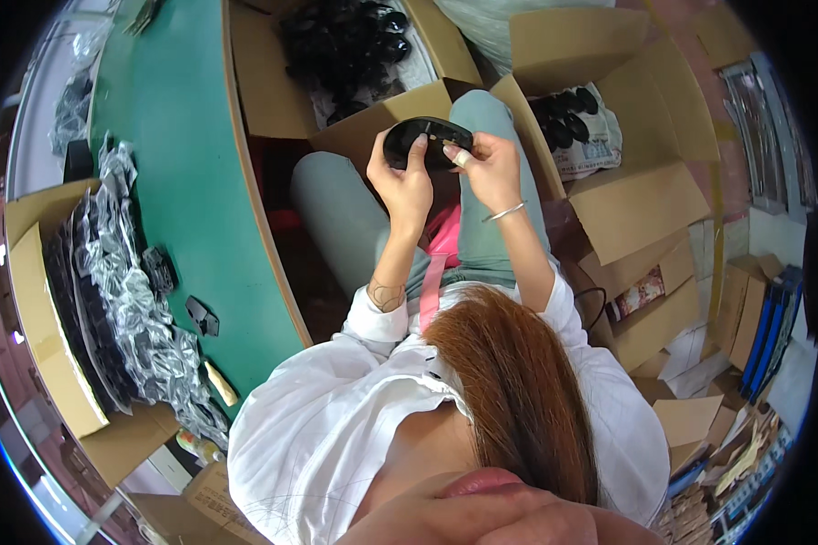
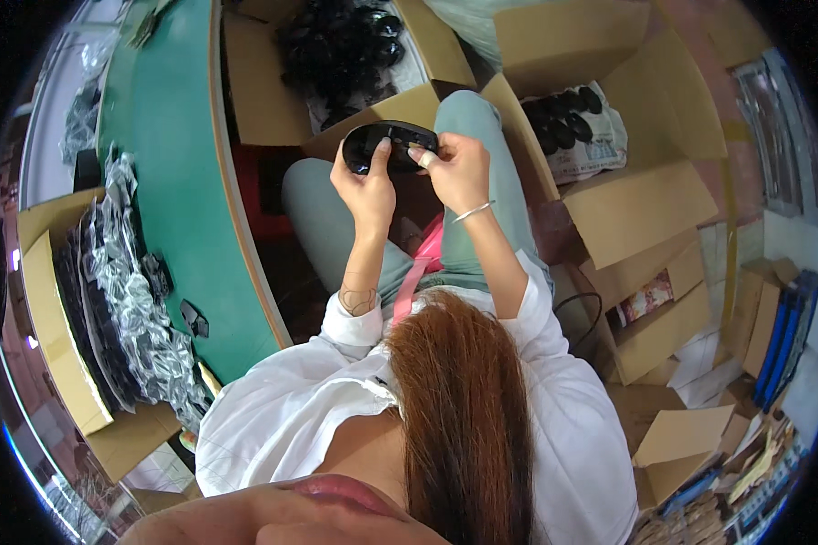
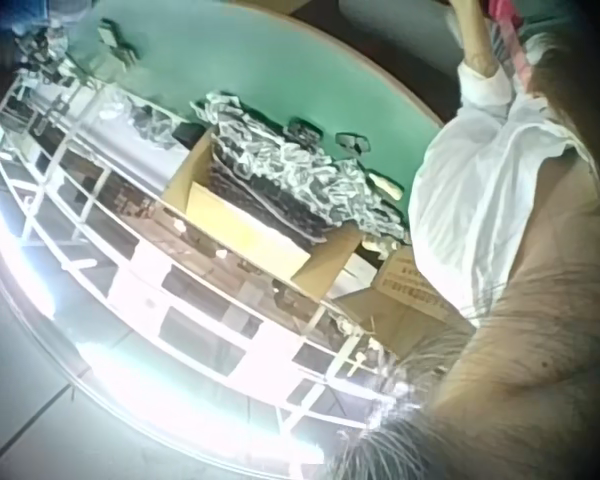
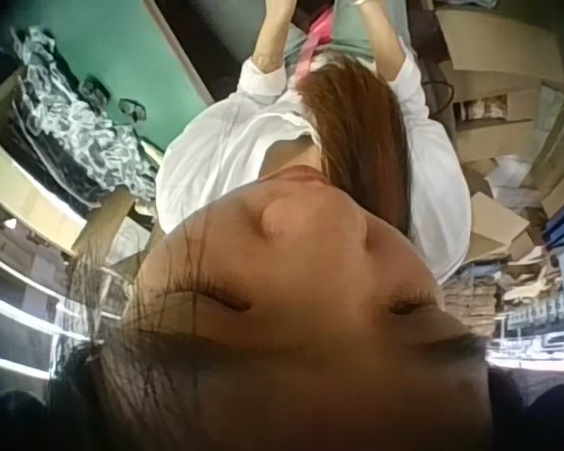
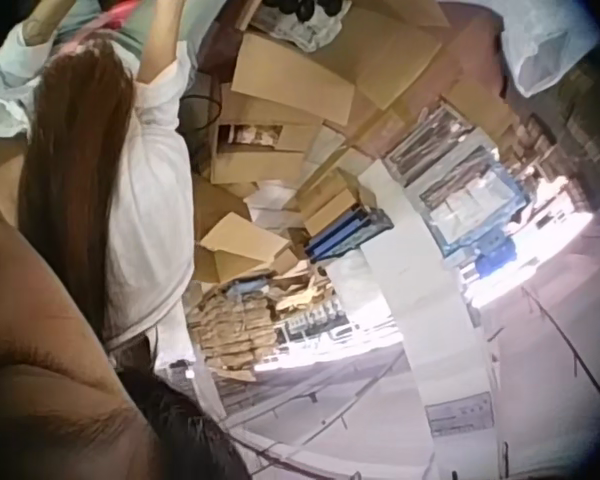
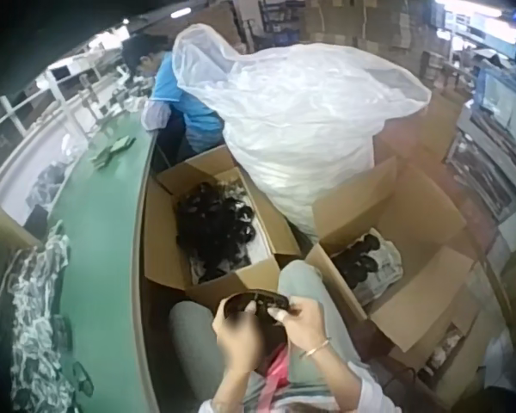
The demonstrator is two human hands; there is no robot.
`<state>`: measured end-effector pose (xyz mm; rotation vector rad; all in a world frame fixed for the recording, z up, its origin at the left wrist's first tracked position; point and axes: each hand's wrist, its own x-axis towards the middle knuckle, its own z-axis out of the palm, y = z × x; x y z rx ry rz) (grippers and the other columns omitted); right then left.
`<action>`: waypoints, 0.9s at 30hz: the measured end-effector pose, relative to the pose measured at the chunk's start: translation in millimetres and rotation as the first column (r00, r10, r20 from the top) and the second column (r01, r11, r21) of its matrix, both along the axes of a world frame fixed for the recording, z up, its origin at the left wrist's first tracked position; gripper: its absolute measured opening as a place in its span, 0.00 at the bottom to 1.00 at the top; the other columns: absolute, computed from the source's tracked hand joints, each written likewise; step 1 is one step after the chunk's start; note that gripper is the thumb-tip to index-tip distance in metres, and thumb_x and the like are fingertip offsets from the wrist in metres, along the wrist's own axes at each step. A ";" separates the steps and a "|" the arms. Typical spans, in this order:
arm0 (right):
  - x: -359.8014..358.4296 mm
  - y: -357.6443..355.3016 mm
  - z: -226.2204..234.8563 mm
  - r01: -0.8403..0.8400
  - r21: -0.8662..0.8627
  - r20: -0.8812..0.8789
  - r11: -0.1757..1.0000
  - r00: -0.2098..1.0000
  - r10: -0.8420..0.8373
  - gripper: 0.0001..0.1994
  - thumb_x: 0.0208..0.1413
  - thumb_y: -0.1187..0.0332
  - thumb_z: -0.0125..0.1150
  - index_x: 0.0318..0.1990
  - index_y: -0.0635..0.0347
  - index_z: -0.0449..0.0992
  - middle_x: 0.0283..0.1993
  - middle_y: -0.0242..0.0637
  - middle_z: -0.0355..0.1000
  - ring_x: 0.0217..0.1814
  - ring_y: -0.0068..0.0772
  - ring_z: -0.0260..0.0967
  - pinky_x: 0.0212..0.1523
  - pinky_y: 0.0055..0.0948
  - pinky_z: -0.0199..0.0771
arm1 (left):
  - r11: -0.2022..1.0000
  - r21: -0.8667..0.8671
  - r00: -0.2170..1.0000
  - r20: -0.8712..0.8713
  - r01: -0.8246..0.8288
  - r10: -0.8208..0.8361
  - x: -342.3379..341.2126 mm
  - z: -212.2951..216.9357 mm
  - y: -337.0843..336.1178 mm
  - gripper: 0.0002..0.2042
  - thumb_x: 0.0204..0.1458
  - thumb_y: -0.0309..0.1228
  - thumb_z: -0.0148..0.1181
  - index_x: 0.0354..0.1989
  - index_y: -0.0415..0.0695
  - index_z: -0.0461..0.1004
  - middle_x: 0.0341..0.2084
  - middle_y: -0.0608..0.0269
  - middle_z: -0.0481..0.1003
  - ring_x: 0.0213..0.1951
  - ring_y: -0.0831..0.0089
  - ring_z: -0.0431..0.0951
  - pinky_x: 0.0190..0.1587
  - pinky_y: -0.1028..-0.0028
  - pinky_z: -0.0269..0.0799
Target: Assembling and inspecting plastic components for computer mice.
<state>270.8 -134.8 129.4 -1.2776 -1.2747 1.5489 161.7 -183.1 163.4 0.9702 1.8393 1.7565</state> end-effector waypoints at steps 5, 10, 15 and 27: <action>6.4 5.8 9.7 0.059 0.001 0.010 0.998 0.998 -0.059 0.05 0.46 0.78 0.66 0.29 0.71 0.78 0.21 0.35 0.74 0.21 0.21 0.64 0.25 0.18 0.65 | 0.998 -0.060 1.000 -0.007 0.020 -0.021 6.4 -5.8 9.6 0.09 0.50 0.22 0.60 0.40 0.34 0.75 0.29 0.58 0.78 0.29 0.75 0.75 0.37 0.80 0.70; 29.1 10.5 7.7 0.167 0.144 0.127 0.975 0.974 -0.185 0.05 0.48 0.80 0.64 0.34 0.72 0.78 0.26 0.33 0.76 0.26 0.18 0.68 0.30 0.15 0.68 | 0.965 -0.206 0.966 0.233 0.164 -0.115 20.2 -20.8 21.1 0.09 0.51 0.22 0.60 0.40 0.34 0.75 0.30 0.59 0.78 0.31 0.75 0.75 0.38 0.79 0.71; 59.0 16.2 -7.6 0.367 0.161 0.073 0.916 0.922 -0.381 0.07 0.47 0.81 0.63 0.36 0.71 0.79 0.27 0.33 0.76 0.26 0.21 0.68 0.31 0.16 0.69 | 0.922 -0.131 0.806 0.539 0.365 -0.243 48.8 -22.1 30.2 0.09 0.51 0.22 0.60 0.40 0.34 0.75 0.31 0.59 0.78 0.32 0.74 0.76 0.40 0.78 0.71; 158.5 34.0 -8.9 0.004 -0.443 -0.676 0.897 0.656 -0.336 0.16 0.54 0.73 0.60 0.51 0.61 0.76 0.42 0.35 0.76 0.38 0.24 0.71 0.43 0.22 0.70 | 0.776 -0.063 0.534 -0.691 0.628 -0.488 95.7 -50.0 93.8 0.19 0.47 0.19 0.59 0.50 0.36 0.71 0.46 0.52 0.72 0.45 0.62 0.73 0.47 0.72 0.71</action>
